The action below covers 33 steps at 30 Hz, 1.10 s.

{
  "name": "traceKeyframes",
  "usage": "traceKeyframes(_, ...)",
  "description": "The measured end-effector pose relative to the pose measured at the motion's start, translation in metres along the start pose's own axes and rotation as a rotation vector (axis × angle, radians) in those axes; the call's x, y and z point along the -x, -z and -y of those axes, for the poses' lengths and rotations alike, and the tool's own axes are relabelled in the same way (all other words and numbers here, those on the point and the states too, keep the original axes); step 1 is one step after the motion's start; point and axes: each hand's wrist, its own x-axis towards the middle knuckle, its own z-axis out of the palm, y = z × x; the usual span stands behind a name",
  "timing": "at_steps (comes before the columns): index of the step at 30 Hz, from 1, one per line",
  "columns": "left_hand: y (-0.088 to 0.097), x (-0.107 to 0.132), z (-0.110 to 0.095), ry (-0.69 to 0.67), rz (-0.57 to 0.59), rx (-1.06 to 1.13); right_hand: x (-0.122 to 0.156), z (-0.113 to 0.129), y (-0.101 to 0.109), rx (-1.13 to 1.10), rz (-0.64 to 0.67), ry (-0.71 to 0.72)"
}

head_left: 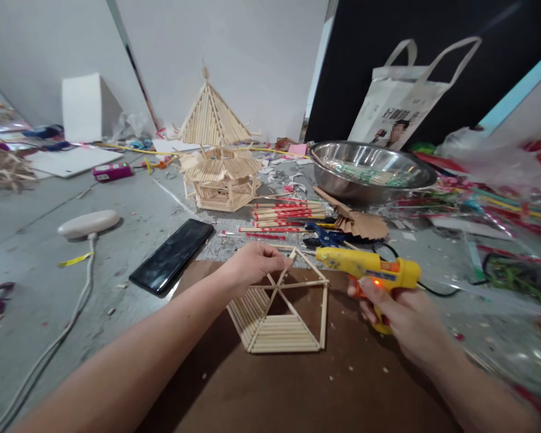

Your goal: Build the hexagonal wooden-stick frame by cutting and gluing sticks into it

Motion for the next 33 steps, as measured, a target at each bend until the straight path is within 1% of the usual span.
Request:
traceKeyframes(2,0.0,0.0002,0.0002,-0.015,0.011,0.005,-0.001,0.0004,-0.0017,-0.077,0.014,-0.023)
traceKeyframes(5,-0.0001,0.0003,-0.0005,-0.016,0.023,0.014,-0.0014,0.0001,-0.0026,-0.118,0.036,-0.037)
traceKeyframes(10,-0.0004,0.001,-0.0022,-0.016,0.026,0.003,-0.0008,0.0016,-0.0027,-0.139,0.022,-0.044)
traceKeyframes(19,-0.0012,0.0021,-0.0025,-0.026,0.046,0.01,-0.0021,0.0015,-0.0034,-0.198,0.045,-0.042)
traceKeyframes(33,-0.002,0.0022,-0.0028,-0.017,0.037,-0.012,-0.0013,0.0003,-0.0033,-0.197,0.035,-0.046)
